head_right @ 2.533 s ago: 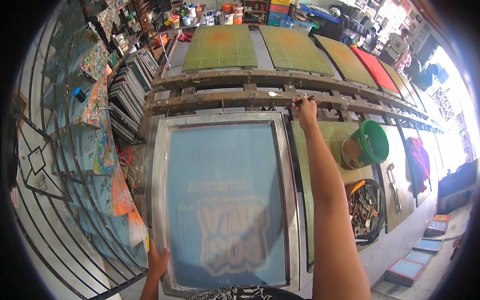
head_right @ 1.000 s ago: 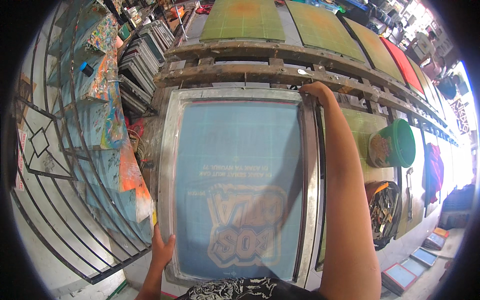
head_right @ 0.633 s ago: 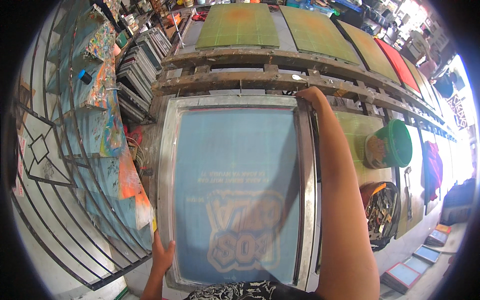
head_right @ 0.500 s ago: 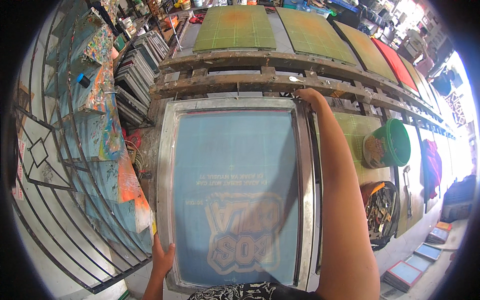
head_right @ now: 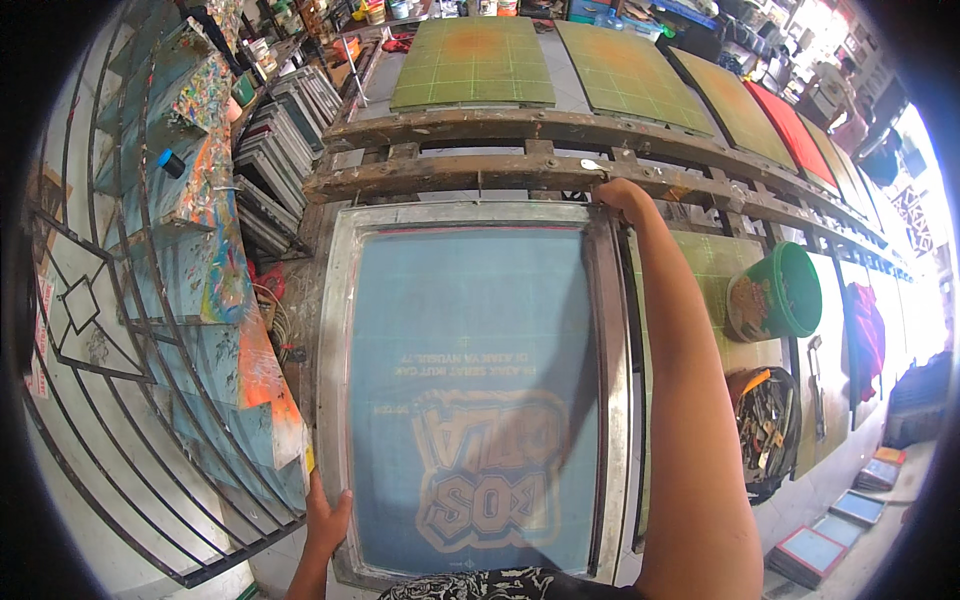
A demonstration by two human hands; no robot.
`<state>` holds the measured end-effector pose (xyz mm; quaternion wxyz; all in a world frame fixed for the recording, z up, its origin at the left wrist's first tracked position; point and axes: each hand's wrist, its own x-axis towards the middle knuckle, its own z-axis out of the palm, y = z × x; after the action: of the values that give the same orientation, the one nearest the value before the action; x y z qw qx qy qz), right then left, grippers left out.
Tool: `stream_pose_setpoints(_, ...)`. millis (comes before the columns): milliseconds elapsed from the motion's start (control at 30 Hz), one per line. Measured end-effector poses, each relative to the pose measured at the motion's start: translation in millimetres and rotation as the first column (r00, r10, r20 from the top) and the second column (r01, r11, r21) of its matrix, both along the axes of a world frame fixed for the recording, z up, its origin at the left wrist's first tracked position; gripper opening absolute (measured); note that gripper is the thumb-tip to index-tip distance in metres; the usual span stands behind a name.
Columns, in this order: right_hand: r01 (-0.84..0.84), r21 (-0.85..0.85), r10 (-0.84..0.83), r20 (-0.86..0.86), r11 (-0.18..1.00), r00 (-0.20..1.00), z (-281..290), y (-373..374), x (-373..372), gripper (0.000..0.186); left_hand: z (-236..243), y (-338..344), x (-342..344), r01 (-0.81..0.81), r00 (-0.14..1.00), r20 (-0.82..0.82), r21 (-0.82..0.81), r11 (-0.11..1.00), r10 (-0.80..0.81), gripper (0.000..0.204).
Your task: The person prepares a screen printing frame by securing it into a wooden alignment track and then selects several small metal hardware pieces from a container to adjust the frame's position.
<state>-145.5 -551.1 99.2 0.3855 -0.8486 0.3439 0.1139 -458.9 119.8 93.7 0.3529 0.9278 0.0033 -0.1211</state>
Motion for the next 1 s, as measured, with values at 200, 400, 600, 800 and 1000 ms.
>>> stream_pose_setpoints(200,-0.048,-0.162,0.051,0.018,0.986,0.999,-5.4,1.5,-2.6,0.036,-9.7,7.5,-2.8,-0.002,1.0,-0.01,0.024,1.0,0.002,0.07)
stream_pose_setpoints(400,0.002,-0.067,0.001,0.044,0.998,0.999,-5.5,2.3,-0.3,0.038,4.0,-0.5,1.1,-0.025,0.998,-0.065,-0.027,0.999,0.024,0.069)
stream_pose_setpoints(600,-0.023,-0.132,0.038,0.116,0.991,0.993,-11.6,-4.2,-7.1,0.04,6.1,-4.4,4.2,-0.01,0.999,-0.046,-0.058,0.998,0.007,0.069)
stream_pose_setpoints(800,-0.011,-0.271,0.068,0.201,0.963,0.977,8.1,27.3,-5.4,0.039,10.6,-4.7,3.1,-0.026,0.998,-0.058,-0.036,0.999,0.024,0.071)
stream_pose_setpoints(1000,0.026,-0.076,-0.016,0.126,0.997,0.992,-5.1,11.4,-5.5,0.026,-12.6,9.2,-4.1,0.019,1.0,0.025,0.019,1.0,-0.02,0.07)
